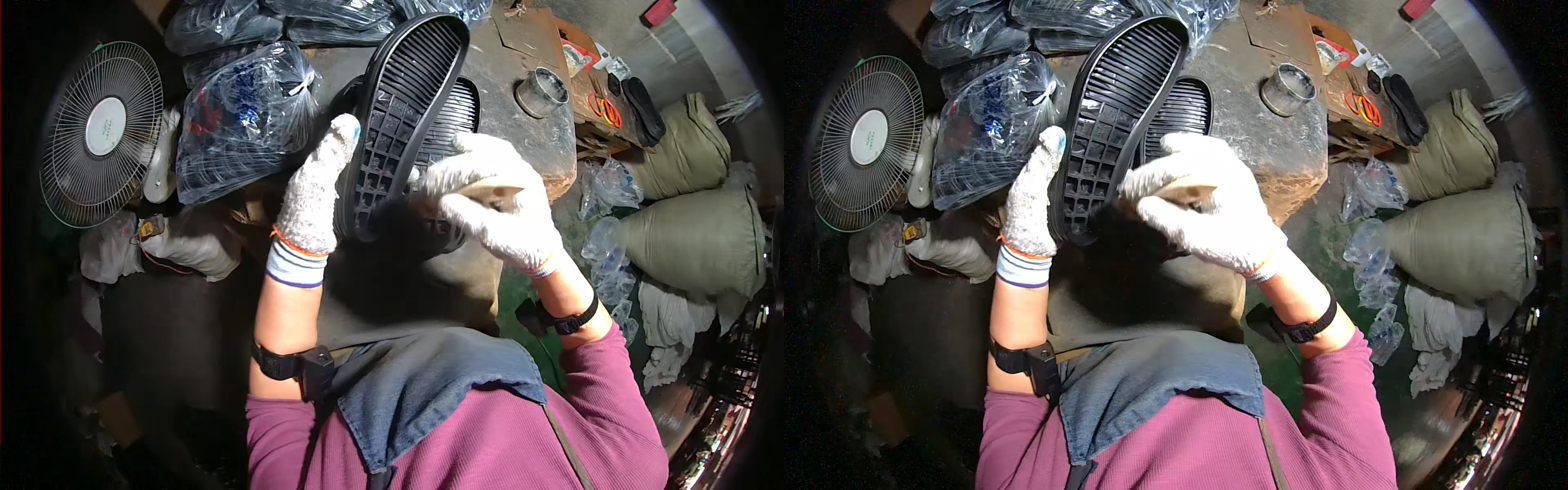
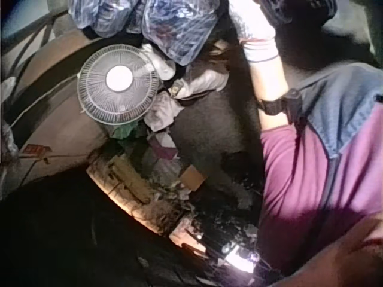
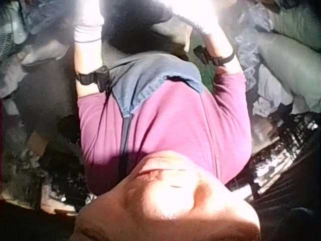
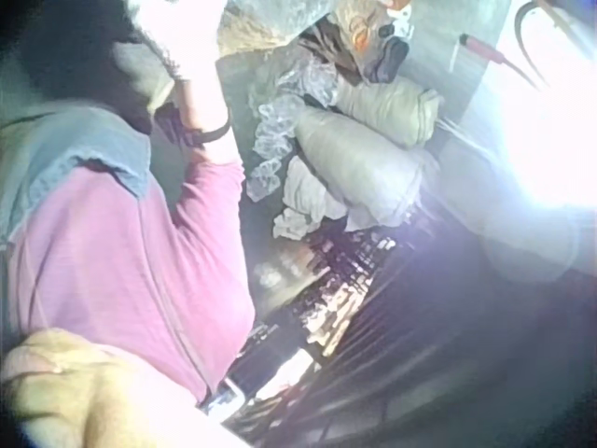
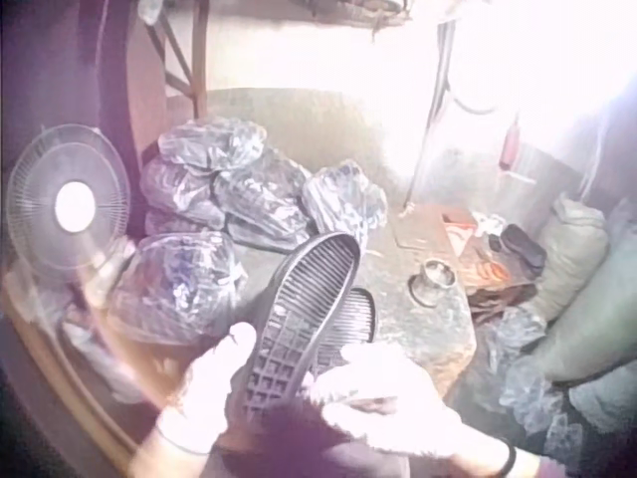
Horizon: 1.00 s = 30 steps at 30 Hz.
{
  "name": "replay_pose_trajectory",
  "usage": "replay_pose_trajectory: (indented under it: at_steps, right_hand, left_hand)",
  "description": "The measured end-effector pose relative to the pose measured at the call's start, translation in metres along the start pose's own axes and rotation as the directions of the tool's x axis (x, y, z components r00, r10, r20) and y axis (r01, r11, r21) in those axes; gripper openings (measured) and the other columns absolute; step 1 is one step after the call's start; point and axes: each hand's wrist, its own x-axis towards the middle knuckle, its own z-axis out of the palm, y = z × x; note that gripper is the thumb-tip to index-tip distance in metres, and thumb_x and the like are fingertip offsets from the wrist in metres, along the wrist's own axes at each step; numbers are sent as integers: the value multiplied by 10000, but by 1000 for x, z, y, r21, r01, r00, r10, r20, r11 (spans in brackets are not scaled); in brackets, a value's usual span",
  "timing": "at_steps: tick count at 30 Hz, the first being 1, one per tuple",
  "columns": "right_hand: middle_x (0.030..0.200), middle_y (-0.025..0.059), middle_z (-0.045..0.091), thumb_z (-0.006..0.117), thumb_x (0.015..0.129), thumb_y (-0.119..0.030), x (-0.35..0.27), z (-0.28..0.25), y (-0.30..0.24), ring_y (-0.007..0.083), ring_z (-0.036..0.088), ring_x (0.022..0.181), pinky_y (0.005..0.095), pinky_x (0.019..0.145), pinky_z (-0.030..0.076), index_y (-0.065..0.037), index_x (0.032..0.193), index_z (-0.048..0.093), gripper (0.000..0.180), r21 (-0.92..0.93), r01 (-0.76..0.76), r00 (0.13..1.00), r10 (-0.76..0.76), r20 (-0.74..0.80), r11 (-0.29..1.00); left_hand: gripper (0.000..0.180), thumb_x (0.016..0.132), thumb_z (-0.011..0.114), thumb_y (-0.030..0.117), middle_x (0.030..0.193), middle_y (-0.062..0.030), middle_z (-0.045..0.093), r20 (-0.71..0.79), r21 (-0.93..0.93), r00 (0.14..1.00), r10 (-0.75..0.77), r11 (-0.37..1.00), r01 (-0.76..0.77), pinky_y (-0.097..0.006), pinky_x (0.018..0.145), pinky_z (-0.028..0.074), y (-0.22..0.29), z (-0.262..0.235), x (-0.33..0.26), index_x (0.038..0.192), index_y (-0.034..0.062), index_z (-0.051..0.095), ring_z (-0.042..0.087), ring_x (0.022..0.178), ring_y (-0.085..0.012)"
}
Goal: Apply glue to the edges of black shoe soles using a small brush.
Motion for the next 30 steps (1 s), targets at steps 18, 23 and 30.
replay_pose_trajectory:
  at_steps: [18, 23, 30]
  right_hand:
    - [974, 49, 786, 723, 922, -80, 26, -54, 27, 107, 714, 901, 267, 834, 565, -40, 1070, 774, 161, 264, -364, 867, 429, -253, 893]
    - [841, 62, 755, 797, 825, -117, 47, -67, 49, 231, 715, 771, 316, 755, 562, -123, 950, 793, 125, -524, -38, 914, -183, -363, 851]
    - [883, 16, 758, 796, 752, -72, 37, -44, 36, 248, 682, 756, 371, 804, 548, -192, 935, 778, 220, -702, 51, 956, -239, -172, 710]
  left_hand:
    - [429, 1133, 415, 217, 1219, -116, 726, 171, -201, 927, -332, 910, 363, -304, 931, 576, 36, 40, -5, 1482, -15, 506, 708, 1064, -154]
    - [399, 1074, 543, 162, 1201, -117, 739, 34, 48, 945, -326, 945, 324, -274, 812, 586, 17, 45, -15, 1428, -23, 546, 738, 936, -141]
    - [838, 1064, 403, 618, 1365, -389, 570, 170, 324, 936, -310, 914, 244, -618, 962, 577, 14, 45, -22, 1566, -49, 340, 666, 1126, -531]
